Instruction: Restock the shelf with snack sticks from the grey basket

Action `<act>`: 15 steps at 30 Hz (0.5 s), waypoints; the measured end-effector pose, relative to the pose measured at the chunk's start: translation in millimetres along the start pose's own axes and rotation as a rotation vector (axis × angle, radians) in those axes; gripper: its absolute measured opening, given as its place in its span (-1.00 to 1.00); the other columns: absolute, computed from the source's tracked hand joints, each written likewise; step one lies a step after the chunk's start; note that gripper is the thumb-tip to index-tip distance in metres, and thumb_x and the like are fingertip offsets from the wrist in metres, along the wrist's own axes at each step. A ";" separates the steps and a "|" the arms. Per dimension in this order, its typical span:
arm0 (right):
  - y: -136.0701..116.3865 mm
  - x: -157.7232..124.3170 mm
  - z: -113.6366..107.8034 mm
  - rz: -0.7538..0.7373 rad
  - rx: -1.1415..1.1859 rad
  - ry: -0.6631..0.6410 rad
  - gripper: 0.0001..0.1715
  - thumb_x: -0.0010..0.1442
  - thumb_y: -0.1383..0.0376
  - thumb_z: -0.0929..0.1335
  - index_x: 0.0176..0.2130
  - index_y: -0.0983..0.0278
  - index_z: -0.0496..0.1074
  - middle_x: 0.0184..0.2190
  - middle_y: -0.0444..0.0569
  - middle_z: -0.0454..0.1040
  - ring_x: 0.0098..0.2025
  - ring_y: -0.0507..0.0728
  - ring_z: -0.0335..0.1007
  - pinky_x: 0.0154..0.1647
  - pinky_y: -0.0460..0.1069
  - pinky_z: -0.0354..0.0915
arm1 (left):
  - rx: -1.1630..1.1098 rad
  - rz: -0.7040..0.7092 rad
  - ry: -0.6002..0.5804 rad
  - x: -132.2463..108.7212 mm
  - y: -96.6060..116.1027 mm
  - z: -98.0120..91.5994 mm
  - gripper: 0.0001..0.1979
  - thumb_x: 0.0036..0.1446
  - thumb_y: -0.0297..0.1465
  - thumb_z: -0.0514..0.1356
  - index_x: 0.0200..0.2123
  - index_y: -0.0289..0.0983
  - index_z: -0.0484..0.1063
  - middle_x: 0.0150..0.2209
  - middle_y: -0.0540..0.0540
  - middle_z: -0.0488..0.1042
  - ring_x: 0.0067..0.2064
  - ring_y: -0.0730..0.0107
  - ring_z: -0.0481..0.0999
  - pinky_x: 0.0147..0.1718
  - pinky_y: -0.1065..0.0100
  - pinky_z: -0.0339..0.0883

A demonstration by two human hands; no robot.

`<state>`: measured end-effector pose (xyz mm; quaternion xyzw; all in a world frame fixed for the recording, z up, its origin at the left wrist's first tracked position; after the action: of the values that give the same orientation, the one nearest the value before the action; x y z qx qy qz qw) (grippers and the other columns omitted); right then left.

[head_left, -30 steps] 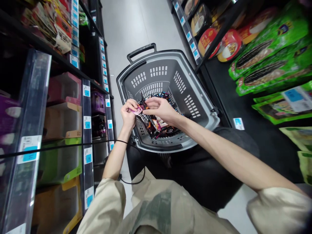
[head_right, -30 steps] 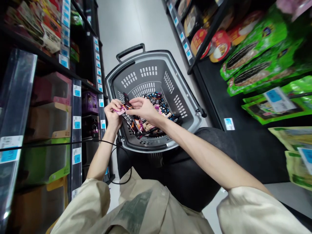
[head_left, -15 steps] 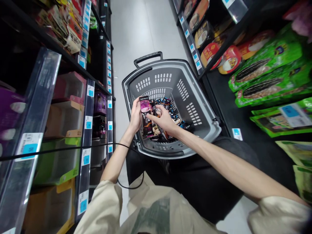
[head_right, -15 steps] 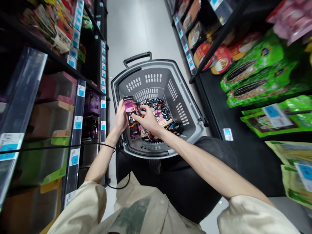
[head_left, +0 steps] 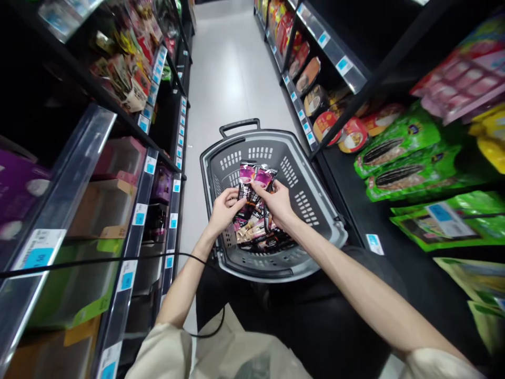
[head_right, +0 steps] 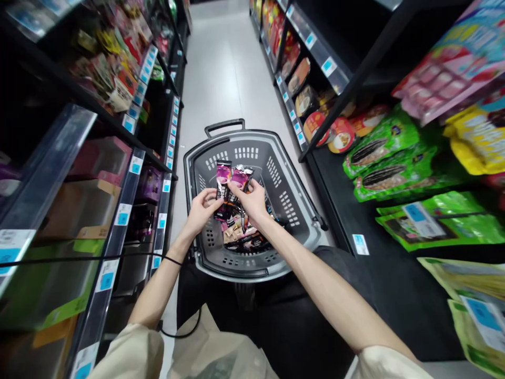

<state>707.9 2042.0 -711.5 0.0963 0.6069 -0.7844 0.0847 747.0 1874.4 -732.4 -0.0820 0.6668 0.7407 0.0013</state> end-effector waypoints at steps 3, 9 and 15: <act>-7.4 6.8 -8.6 -0.027 0.042 0.073 -0.23 -0.19 -0.05 0.66 -0.14 0.36 0.51 -0.16 0.04 0.61 -0.18 0.09 0.52 -0.12 -0.03 0.46 | -0.096 0.054 0.153 -0.6 4.3 -14.6 -0.38 -0.07 -0.08 0.55 -0.07 -0.26 0.42 -0.15 -0.09 0.60 -0.19 0.39 0.64 -0.18 0.41 0.51; -14.5 18.0 -26.0 0.036 0.101 0.177 -0.18 -0.23 -0.11 0.68 -0.16 0.33 0.50 -0.39 -0.09 0.53 -0.48 -0.01 0.29 -0.39 -0.06 0.37 | -0.367 -0.125 0.203 -3.6 -8.8 -20.6 -0.35 -0.05 0.02 0.52 -0.10 -0.24 0.36 -0.40 0.06 0.51 -0.47 0.47 0.51 -0.50 0.48 0.32; -12.1 5.4 1.1 -0.085 -0.094 0.005 -0.21 -0.19 -0.13 0.65 -0.21 0.35 0.48 -0.35 -0.02 0.54 -0.36 0.05 0.41 -0.34 -0.08 0.36 | -0.176 -0.075 -0.080 -1.8 -11.8 2.8 -0.23 0.09 0.18 0.40 0.13 -0.30 0.51 0.13 -0.24 0.61 0.15 0.10 0.60 0.17 0.21 0.45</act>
<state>699.7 2043.8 -701.3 0.0682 0.6468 -0.7577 0.0541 749.8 1878.6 -743.5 -0.0770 0.5948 0.7987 0.0487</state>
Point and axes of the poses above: each hand's wrist, its own x-axis towards the middle knuckle, its own z-axis out of the palm, y = z × x, the point moved 8 cm from there along x, towards the middle knuckle
